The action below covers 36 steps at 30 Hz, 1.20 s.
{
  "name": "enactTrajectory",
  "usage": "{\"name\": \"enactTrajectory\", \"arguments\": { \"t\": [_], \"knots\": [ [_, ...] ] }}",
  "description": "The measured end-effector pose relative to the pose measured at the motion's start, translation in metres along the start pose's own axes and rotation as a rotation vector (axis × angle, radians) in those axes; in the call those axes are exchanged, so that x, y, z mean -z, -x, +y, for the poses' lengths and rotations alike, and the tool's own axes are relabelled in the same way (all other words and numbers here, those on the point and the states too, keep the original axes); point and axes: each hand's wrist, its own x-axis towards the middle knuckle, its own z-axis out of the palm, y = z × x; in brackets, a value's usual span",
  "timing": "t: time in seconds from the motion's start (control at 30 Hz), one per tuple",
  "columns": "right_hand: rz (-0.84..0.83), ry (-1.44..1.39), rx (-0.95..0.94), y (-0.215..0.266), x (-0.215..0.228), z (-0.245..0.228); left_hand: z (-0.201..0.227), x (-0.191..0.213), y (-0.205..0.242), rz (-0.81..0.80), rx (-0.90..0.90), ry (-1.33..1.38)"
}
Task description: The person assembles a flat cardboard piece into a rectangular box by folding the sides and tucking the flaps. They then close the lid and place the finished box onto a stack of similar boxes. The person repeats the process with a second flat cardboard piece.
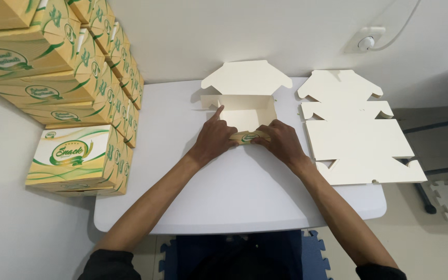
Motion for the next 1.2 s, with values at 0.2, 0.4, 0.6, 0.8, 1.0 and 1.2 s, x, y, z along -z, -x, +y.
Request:
{"name": "enactTrajectory", "arguments": {
  "t": [0.2,0.4,0.6,0.8,1.0,1.2],
  "knots": [
    [-0.008,-0.005,-0.042,-0.002,-0.016,0.009,-0.023,-0.044,-0.007,0.031,0.016,0.042],
    [-0.128,-0.048,-0.015,-0.002,0.013,0.005,-0.017,0.017,0.007,-0.079,-0.080,0.260],
    [-0.166,0.257,0.068,-0.012,0.039,0.015,-0.036,0.020,-0.003,-0.010,-0.090,0.043],
    [-0.017,0.118,0.174,0.008,0.028,-0.039,-0.025,-0.007,-0.012,0.171,-0.101,-0.022],
    [-0.014,0.017,-0.006,0.020,0.003,-0.050,-0.010,-0.014,-0.001,0.203,-0.181,-0.074],
    [-0.087,-0.044,-0.015,0.035,0.025,-0.035,-0.023,0.028,0.021,0.181,-0.195,0.083]
  ]
}}
